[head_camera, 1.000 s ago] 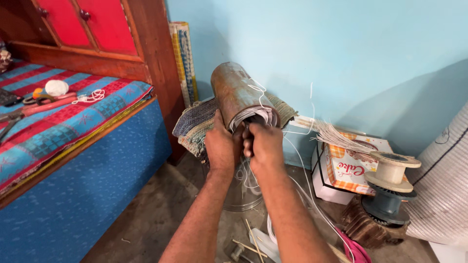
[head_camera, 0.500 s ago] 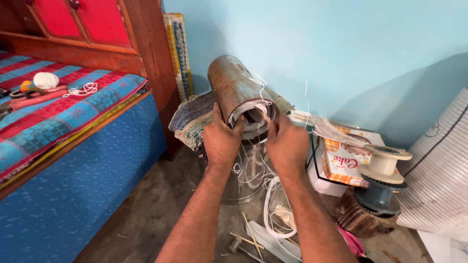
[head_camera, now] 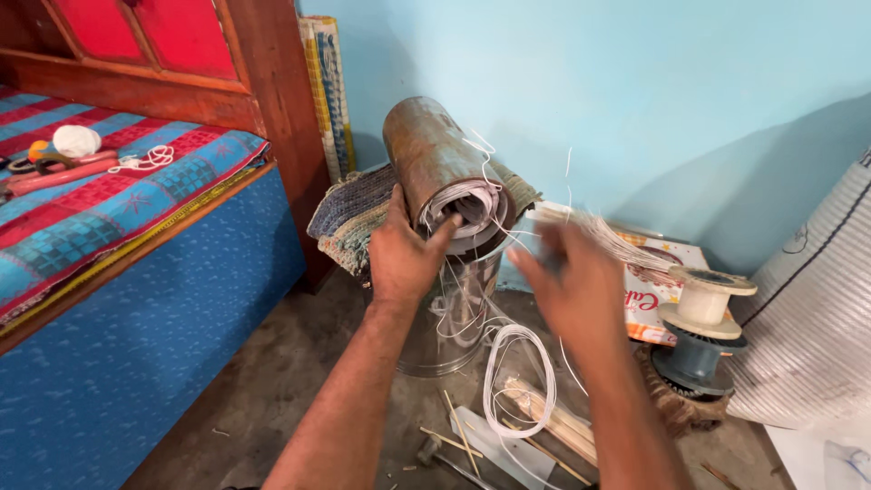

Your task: The person sits on the floor holding a metal cylinder filled with rolled white material and threads white string through it. They use a long wooden stick to push the string deep into the tube, pull the string through the opening, and repeatedly adjust the cylinder and string while working on their lap.

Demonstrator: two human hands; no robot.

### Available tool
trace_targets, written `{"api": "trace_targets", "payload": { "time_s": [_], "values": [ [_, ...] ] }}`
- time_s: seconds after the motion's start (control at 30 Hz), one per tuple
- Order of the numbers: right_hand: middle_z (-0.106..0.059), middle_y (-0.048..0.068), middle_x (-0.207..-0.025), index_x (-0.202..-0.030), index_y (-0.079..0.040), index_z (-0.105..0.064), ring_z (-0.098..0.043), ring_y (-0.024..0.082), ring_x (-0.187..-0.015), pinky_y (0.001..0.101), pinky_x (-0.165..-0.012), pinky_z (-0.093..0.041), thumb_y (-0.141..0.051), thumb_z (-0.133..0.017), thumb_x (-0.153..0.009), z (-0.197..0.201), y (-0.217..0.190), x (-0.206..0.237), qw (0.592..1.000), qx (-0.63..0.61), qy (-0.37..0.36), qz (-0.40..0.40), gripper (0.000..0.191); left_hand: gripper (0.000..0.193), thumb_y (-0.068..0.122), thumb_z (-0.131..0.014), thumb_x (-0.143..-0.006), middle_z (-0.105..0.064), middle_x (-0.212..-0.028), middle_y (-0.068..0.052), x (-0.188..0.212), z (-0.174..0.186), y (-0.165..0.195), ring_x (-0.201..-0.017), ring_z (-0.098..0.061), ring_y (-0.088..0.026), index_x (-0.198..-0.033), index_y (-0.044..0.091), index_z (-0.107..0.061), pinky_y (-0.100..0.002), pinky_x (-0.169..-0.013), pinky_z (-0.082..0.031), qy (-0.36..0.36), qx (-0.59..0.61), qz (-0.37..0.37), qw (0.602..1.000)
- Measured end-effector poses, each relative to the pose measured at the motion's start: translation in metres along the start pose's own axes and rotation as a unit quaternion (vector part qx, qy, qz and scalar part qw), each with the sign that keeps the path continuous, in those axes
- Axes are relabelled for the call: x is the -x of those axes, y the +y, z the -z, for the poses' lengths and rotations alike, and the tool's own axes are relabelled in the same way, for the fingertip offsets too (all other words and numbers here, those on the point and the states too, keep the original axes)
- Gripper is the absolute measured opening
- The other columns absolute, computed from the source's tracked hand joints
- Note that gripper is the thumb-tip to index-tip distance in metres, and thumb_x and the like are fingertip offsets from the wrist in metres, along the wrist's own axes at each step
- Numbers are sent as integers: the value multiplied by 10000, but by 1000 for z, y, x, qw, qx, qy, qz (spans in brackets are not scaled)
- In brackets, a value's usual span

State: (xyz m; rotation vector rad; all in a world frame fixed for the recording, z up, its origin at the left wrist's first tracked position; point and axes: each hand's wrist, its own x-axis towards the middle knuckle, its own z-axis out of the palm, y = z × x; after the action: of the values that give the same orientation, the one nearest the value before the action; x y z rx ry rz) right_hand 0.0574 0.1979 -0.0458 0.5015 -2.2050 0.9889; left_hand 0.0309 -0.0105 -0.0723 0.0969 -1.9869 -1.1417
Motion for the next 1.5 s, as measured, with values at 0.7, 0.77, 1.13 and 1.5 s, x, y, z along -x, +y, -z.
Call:
{"api": "trace_targets", "payload": {
  "time_s": [0.7,0.77,1.13,1.5],
  "values": [
    [-691,292,-1115,-1170,89,-639,-717,369,-872,444,-702,-595,-53,-694,-804,-66,-51,-132,768,255,-169,562,396,721,572,-604,-1017,-704,-1120,-165,-94,-15,-107,-991,-665,-260,-1262,-106,-613,-382,-884,-550,-68,370,269,886],
    [-692,274,-1132,-1192,87,-639,-721,352,-884,433,-724,-602,-66,-684,-846,-67,-61,-133,722,262,-163,620,381,643,537,-587,-979,-747,-1139,-143,-95,-12,-104,-1012,-711,-239,-1251,-39,-674,-347,-881,-572,-53,376,277,883],
    [-775,95,-842,-1024,-61,-744,-782,227,-714,334,-639,-587,-119,-704,-892,-46,-20,-24,985,-150,-78,-42,149,531,336,-766,-884,-700,-1317,-168,-89,10,-23,-1201,-682,-258,-1302,23,-674,-383,-1052,-514,55,92,43,993],
    [-749,68,-882,-1053,40,-751,-673,124,-767,287,-690,-547,-132,-635,-1022,-109,62,-43,874,-451,-144,-112,210,572,78,-806,-769,-614,-1459,22,-65,-14,91,-1522,-267,-299,-1304,247,-697,-494,-1246,-250,-334,-105,-83,933]
  ]
}}
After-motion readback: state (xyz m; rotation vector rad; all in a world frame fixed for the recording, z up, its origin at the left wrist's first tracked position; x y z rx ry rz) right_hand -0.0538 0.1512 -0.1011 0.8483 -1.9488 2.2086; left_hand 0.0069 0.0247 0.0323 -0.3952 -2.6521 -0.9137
